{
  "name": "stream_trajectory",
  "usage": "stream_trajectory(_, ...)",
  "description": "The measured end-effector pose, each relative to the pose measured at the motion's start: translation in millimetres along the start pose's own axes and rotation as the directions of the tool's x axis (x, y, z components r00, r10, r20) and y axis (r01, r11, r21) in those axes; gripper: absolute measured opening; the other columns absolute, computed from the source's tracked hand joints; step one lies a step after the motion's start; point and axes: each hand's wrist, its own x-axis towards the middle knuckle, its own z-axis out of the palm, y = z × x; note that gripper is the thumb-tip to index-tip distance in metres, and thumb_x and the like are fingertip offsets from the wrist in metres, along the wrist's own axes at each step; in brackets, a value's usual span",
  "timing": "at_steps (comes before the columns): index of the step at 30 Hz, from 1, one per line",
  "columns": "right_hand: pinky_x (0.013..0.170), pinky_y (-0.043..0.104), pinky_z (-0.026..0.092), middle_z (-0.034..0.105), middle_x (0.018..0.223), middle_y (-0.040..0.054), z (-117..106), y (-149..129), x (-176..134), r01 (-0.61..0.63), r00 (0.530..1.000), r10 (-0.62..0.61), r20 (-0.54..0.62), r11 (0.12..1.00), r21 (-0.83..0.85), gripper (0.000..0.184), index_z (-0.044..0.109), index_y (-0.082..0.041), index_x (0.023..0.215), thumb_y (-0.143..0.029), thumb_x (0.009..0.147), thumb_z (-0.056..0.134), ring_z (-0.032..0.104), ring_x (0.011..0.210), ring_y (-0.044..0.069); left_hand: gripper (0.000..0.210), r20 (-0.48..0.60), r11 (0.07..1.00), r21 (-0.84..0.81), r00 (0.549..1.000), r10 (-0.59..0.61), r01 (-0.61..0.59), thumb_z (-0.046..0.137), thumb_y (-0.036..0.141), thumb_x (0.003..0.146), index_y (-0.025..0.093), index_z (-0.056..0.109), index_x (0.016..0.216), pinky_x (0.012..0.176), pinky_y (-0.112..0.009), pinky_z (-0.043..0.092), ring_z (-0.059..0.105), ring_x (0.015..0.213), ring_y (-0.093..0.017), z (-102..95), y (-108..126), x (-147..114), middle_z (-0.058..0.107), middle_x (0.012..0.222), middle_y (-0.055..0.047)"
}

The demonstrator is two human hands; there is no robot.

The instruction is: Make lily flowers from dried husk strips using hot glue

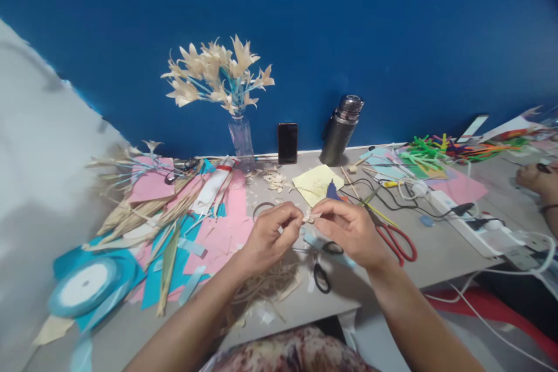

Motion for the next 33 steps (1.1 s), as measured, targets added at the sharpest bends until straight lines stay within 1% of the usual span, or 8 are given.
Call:
stream_trajectory(6, 0.070, 0.027, 0.049, 0.070, 0.084, 0.0036, 7, 0, 2, -0.007, 0.999, 0.008, -0.044, 1.000, 0.025, 0.011, 0.072, -0.019, 0.088, -0.030, 0.088, 0.068, 0.062, 0.075, 0.016, 0.019, -0.051, 0.990, -0.045, 0.989, -0.135, 0.133, 0.050, 0.016, 0.093, 0.018, 0.058, 0.076, 0.060, -0.022, 0.037, 0.047, 0.059, -0.010, 2.2, -2, -4, 0.051, 0.064, 0.004)
stream_trajectory(11, 0.065, 0.026, 0.049, 0.072, 0.082, 0.0044, 14, 1, 2, -0.069, 0.991, 0.082, -0.106, 0.991, 0.115, 0.016, 0.073, -0.019, 0.089, -0.035, 0.086, 0.070, 0.063, 0.072, 0.016, 0.023, -0.097, 0.938, -0.228, 0.953, -0.288, 0.260, 0.055, 0.026, 0.094, 0.018, 0.058, 0.072, 0.055, -0.023, 0.038, 0.047, 0.055, -0.010, 3.9, 0, -5, 0.050, 0.061, 0.004)
stream_trajectory(14, 0.060, 0.025, 0.046, 0.072, 0.081, 0.0051, 18, 0, 2, -0.080, 0.981, 0.099, -0.166, 0.990, 0.116, 0.020, 0.073, -0.018, 0.090, -0.037, 0.084, 0.071, 0.059, 0.067, 0.015, 0.025, -0.100, 0.861, -0.401, 0.919, -0.381, 0.313, 0.061, 0.037, 0.092, 0.018, 0.059, 0.076, 0.051, -0.022, 0.038, 0.047, 0.049, -0.009, 5.5, -1, -5, 0.051, 0.059, 0.005)
stream_trajectory(18, 0.055, 0.025, 0.041, 0.069, 0.076, 0.0037, 24, -3, 1, -0.068, 0.984, 0.086, -0.154, 0.991, 0.118, 0.020, 0.074, -0.018, 0.087, -0.037, 0.086, 0.070, 0.053, 0.060, 0.013, 0.031, -0.020, 0.710, -0.610, 0.889, -0.457, 0.351, 0.071, 0.044, 0.086, 0.017, 0.058, 0.076, 0.049, -0.022, 0.037, 0.047, 0.046, -0.008, 7.8, -7, -8, 0.055, 0.059, 0.004)
stream_trajectory(21, 0.057, 0.026, 0.043, 0.068, 0.076, 0.0033, 28, -2, 2, -0.074, 0.986, 0.092, -0.141, 0.989, 0.127, 0.020, 0.073, -0.018, 0.089, -0.037, 0.086, 0.071, 0.055, 0.063, 0.014, 0.034, 0.029, 0.637, -0.679, 0.880, -0.473, 0.365, 0.073, 0.046, 0.084, 0.017, 0.057, 0.075, 0.050, -0.021, 0.037, 0.047, 0.046, -0.007, 8.3, -11, -10, 0.056, 0.058, 0.004)
stream_trajectory(26, 0.063, 0.027, 0.046, 0.066, 0.076, 0.0026, 32, 3, 5, -0.069, 0.989, 0.087, -0.121, 0.987, 0.144, 0.020, 0.071, -0.018, 0.089, -0.037, 0.085, 0.071, 0.058, 0.069, 0.016, 0.033, 0.011, 0.692, -0.620, 0.886, -0.463, 0.369, 0.071, 0.045, 0.086, 0.017, 0.056, 0.076, 0.051, -0.021, 0.038, 0.047, 0.048, -0.008, 6.9, -7, -11, 0.055, 0.056, 0.005)
stream_trajectory(31, 0.065, 0.026, 0.047, 0.065, 0.085, 0.0033, 33, 1, 4, -0.024, 0.973, 0.054, -0.222, 0.990, 0.138, 0.024, 0.069, -0.019, 0.097, -0.039, 0.083, 0.073, 0.058, 0.075, 0.016, 0.029, -0.080, 0.803, -0.491, 0.900, -0.428, 0.339, 0.066, 0.042, 0.089, 0.017, 0.058, 0.077, 0.051, -0.021, 0.038, 0.046, 0.050, -0.009, 6.5, -3, -12, 0.051, 0.057, 0.005)
stream_trajectory(33, 0.064, 0.026, 0.047, 0.064, 0.085, 0.0030, 32, -1, 3, -0.014, 0.978, 0.043, -0.205, 0.990, 0.140, 0.026, 0.069, -0.019, 0.098, -0.040, 0.083, 0.072, 0.056, 0.074, 0.016, 0.025, -0.105, 0.851, -0.409, 0.909, -0.403, 0.330, 0.064, 0.039, 0.090, 0.017, 0.061, 0.077, 0.052, -0.021, 0.038, 0.046, 0.052, -0.009, 5.9, -1, -13, 0.051, 0.058, 0.005)
